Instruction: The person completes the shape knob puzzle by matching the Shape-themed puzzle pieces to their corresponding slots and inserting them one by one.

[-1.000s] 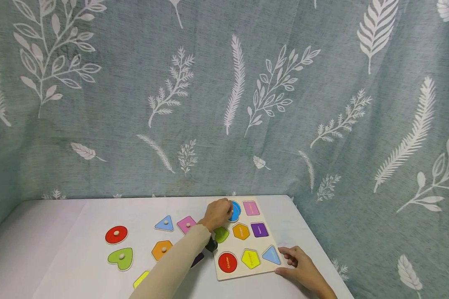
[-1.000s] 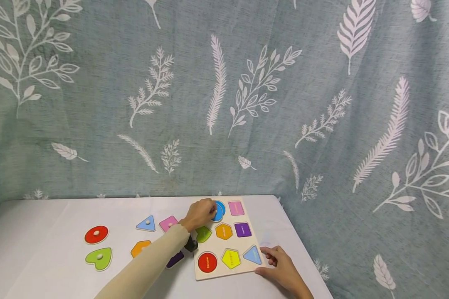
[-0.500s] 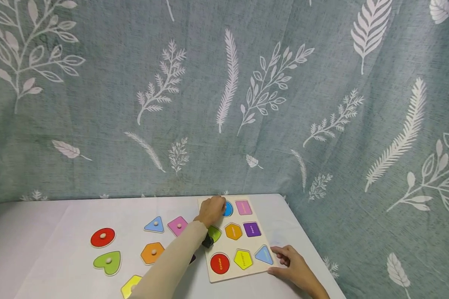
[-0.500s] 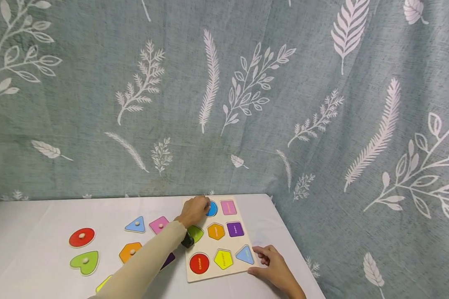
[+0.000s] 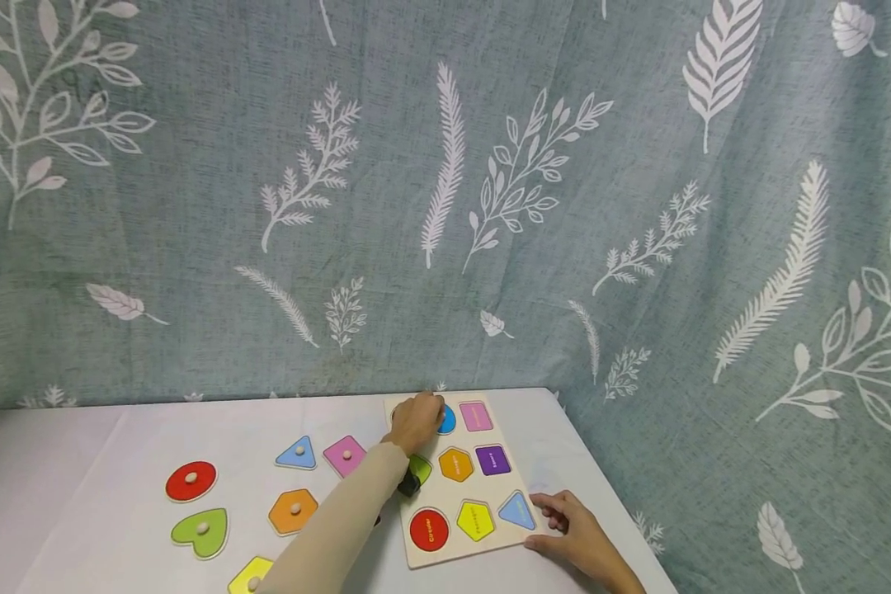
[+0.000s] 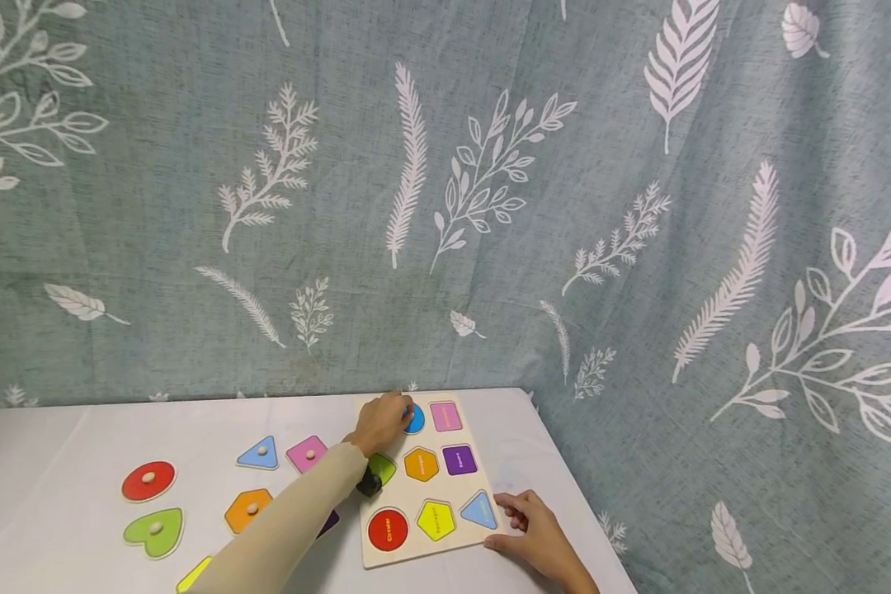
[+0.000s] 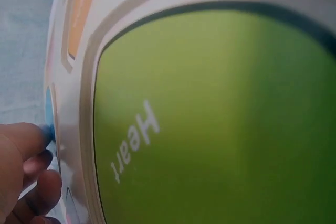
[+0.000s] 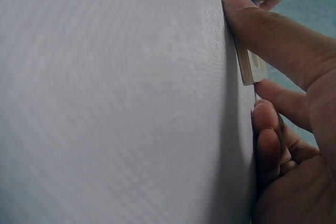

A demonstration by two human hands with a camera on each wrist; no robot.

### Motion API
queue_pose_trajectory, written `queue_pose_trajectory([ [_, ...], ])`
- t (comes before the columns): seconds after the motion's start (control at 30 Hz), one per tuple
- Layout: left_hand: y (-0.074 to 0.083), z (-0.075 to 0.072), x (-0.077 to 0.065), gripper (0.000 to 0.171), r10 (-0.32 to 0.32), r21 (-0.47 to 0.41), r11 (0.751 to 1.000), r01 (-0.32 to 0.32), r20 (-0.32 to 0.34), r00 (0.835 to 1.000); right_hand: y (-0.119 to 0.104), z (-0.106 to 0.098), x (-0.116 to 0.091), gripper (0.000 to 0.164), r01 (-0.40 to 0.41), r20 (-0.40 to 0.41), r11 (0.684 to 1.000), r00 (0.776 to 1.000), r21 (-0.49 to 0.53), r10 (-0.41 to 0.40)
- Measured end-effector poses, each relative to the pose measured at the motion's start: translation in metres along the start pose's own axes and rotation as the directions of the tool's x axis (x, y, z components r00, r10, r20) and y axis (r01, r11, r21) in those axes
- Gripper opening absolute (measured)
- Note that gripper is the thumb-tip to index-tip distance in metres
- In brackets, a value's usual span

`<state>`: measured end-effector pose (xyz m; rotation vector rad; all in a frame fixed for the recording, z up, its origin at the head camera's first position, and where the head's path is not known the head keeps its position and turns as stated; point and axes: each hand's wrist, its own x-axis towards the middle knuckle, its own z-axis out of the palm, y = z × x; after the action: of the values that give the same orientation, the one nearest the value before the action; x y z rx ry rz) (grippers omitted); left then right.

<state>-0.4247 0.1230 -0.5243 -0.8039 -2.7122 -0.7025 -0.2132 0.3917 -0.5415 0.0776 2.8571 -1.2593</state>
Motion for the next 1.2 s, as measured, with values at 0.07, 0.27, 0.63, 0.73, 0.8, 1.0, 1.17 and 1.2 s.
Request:
queue_pose_trajectory([
  [0.07, 0.0, 0.0, -0.001, 0.012, -0.003, 0.004, 1.0, 0.003, 0.002, 1.0, 0.0, 0.001, 0.0, 0.068, 0.005, 0.004, 1.0, 1.0, 0.005, -0.005],
  [0.27, -0.002, -0.002, -0.001, 0.012, -0.008, 0.019, 1.0, 0.008, 0.009, 1.0, 0.001, 0.002, 0.002, 0.068, 0.01, 0.004, 1.0, 1.0, 0.007, -0.01],
  [0.63, -0.01, -0.012, -0.007, 0.009, -0.015, -0.056, 0.998, 0.019, 0.061, 0.998, -0.002, 0.002, 0.001, 0.073, -0.03, 0.005, 0.999, 1.0, -0.027, 0.03],
  [0.73, -0.011, -0.019, -0.009, 0.008, 0.019, -0.078, 0.997, -0.014, 0.056, 0.998, -0.001, 0.0, -0.001, 0.074, -0.039, 0.005, 0.998, 0.999, -0.054, 0.039],
  [0.8, -0.013, -0.028, -0.013, 0.007, 0.032, -0.112, 0.993, -0.026, 0.052, 0.998, -0.001, 0.0, -0.002, 0.073, -0.039, 0.003, 0.997, 0.999, -0.064, 0.039],
  [1.0, -0.015, -0.051, -0.025, 0.005, 0.068, -0.217, 0.975, -0.051, 0.071, 0.995, -0.002, 0.001, -0.003, 0.072, -0.055, -0.015, 0.995, 0.998, -0.077, 0.054],
  [1.17, -0.017, -0.07, -0.039, 0.006, 0.102, -0.224, 0.971, -0.085, 0.062, 0.993, -0.005, 0.003, -0.001, 0.074, -0.086, -0.032, 0.993, 0.996, -0.086, 0.084],
  [1.2, -0.017, -0.074, -0.043, 0.006, 0.104, -0.219, 0.972, -0.089, 0.057, 0.993, -0.005, 0.004, -0.001, 0.074, -0.088, -0.032, 0.992, 0.996, -0.087, 0.086],
])
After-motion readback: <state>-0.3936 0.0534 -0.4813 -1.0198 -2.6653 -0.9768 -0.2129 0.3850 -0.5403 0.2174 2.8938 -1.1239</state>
